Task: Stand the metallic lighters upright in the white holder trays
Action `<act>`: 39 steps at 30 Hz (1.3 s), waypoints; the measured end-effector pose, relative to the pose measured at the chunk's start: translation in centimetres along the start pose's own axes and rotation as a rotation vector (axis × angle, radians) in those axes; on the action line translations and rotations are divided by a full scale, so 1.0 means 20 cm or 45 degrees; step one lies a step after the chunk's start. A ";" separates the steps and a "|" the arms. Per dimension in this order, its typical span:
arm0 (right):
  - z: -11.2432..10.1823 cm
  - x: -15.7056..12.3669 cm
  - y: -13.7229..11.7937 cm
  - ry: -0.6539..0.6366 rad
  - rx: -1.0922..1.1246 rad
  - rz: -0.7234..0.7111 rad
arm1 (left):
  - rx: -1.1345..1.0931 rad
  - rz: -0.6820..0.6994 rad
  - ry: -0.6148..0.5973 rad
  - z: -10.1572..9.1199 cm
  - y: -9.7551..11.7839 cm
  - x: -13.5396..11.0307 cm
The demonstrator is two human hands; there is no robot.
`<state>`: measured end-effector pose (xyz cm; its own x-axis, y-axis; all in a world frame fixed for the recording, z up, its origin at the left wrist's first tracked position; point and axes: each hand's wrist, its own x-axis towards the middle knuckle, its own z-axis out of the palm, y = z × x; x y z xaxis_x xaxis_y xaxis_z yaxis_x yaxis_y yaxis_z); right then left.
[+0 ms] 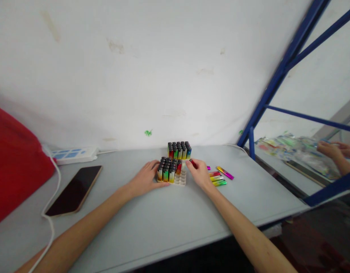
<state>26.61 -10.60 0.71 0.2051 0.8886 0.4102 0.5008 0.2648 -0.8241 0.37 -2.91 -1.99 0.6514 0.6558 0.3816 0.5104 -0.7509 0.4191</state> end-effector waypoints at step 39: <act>-0.06 -0.01 -0.03 -0.558 -0.757 -0.436 | 0.038 0.031 -0.034 0.00 0.01 0.01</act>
<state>27.32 -11.38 1.66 -0.3263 0.8930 0.3099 0.8641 0.4147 -0.2853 0.57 -3.02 -1.81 0.6786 0.6350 0.3691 0.5103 -0.7691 0.3848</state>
